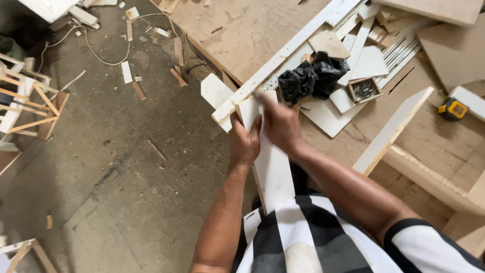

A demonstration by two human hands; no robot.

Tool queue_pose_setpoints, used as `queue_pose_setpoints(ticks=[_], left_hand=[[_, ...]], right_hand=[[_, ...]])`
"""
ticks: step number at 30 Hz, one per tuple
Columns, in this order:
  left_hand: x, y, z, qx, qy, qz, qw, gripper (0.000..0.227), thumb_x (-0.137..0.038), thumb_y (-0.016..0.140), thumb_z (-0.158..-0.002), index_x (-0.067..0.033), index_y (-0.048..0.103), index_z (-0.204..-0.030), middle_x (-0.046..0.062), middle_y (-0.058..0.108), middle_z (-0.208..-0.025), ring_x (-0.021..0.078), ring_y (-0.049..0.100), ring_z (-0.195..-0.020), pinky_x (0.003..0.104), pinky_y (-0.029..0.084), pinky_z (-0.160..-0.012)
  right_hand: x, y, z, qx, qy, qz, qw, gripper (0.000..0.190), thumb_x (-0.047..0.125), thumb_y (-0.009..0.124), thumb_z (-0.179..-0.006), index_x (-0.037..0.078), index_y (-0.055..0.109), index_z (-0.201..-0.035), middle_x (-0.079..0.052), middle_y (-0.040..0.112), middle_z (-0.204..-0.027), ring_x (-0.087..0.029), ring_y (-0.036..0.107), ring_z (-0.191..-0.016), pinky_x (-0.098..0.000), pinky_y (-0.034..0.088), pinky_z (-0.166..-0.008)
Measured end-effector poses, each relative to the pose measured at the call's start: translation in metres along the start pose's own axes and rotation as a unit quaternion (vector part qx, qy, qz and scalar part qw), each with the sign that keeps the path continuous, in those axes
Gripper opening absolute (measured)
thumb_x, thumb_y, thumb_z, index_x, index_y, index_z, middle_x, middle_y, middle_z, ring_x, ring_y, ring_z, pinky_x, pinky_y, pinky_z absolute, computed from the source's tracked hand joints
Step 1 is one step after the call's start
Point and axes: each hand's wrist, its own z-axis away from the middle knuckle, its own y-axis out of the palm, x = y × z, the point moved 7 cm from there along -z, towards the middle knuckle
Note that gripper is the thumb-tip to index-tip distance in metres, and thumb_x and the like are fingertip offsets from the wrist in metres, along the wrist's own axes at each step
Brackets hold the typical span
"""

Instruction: The person assembles a wooden shelf by using a hand saw on a board, trimming the edges of a panel with shears, marking wood with a pencil, and hammering a support piece into the frame.

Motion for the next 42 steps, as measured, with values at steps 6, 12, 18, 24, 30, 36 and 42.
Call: queue_pose_setpoints(ticks=[6,12,18,24,30,36,42], left_hand=[[0.022,-0.014,-0.004,-0.046,-0.019,0.002,0.999,0.055,-0.030,0.058,-0.098,0.0077,0.041,-0.135,0.024,0.071,-0.107,0.0298,0.077,-0.088,0.038,0.068,-0.068],[0.020,-0.027,-0.004,-0.067,0.019,0.016,0.997,0.056,-0.031,0.058,-0.101,0.0095,0.042,-0.136,0.024,0.068,-0.110,0.0303,0.075,-0.095,0.041,0.068,-0.075],[0.007,-0.031,0.002,-0.084,0.076,0.035,0.993,0.054,-0.032,0.055,-0.105,0.0126,0.042,-0.133,0.024,0.069,-0.108,0.0314,0.076,-0.092,0.041,0.068,-0.071],[0.017,-0.026,0.007,-0.069,0.150,-0.025,0.986,0.053,-0.039,0.048,-0.112,0.0114,0.044,-0.129,0.021,0.071,-0.092,0.0286,0.077,-0.075,0.035,0.062,-0.063],[0.023,-0.020,0.010,-0.055,0.145,-0.113,0.981,0.063,-0.041,0.049,-0.106,0.0138,0.037,-0.134,0.021,0.072,-0.077,0.0325,0.074,-0.060,0.035,0.063,-0.050],[0.023,-0.021,0.022,-0.054,0.107,-0.109,0.987,0.048,-0.036,0.053,-0.108,0.0016,0.039,-0.134,0.022,0.074,-0.083,0.0373,0.078,-0.072,0.040,0.063,-0.058],[0.025,-0.008,0.034,-0.038,0.138,-0.119,0.982,0.042,-0.030,0.054,-0.108,0.0014,0.040,-0.132,0.024,0.073,-0.084,0.0399,0.077,-0.076,0.041,0.065,-0.060]], right_hand=[[0.014,0.013,-0.003,0.001,-0.064,0.043,0.997,0.043,0.020,0.047,-0.111,0.003,0.053,-0.150,-0.012,0.071,-0.075,-0.012,0.057,-0.047,-0.0282,0.049,-0.038],[0.012,0.030,-0.015,0.022,-0.052,0.065,0.996,0.040,0.019,0.049,-0.111,0.000,0.058,-0.144,-0.011,0.071,-0.068,-0.014,0.060,-0.043,-0.0281,0.046,-0.034],[0.027,0.022,-0.017,-0.004,-0.108,0.045,0.993,0.040,0.021,0.048,-0.109,0.002,0.061,-0.141,-0.012,0.073,-0.073,-0.013,0.063,-0.048,-0.0285,0.051,-0.039],[0.031,0.024,-0.014,0.033,-0.115,-0.012,0.993,0.033,0.013,0.048,-0.111,0.006,0.063,-0.140,-0.012,0.074,-0.074,-0.008,0.055,-0.041,-0.0238,0.047,-0.032],[0.032,0.017,-0.015,0.046,-0.103,-0.019,0.993,0.035,0.010,0.047,-0.110,0.006,0.064,-0.140,-0.012,0.076,-0.077,-0.007,0.051,-0.038,-0.0227,0.043,-0.030],[0.020,0.004,-0.013,0.028,-0.110,-0.008,0.993,0.031,0.016,0.049,-0.113,0.005,0.061,-0.140,-0.013,0.079,-0.098,-0.007,0.062,-0.049,-0.0220,0.050,-0.036],[-0.005,0.000,0.008,0.056,-0.068,-0.006,0.996,0.034,0.019,0.049,-0.113,0.007,0.062,-0.142,-0.013,0.078,-0.093,-0.009,0.063,-0.049,-0.0233,0.051,-0.037]])
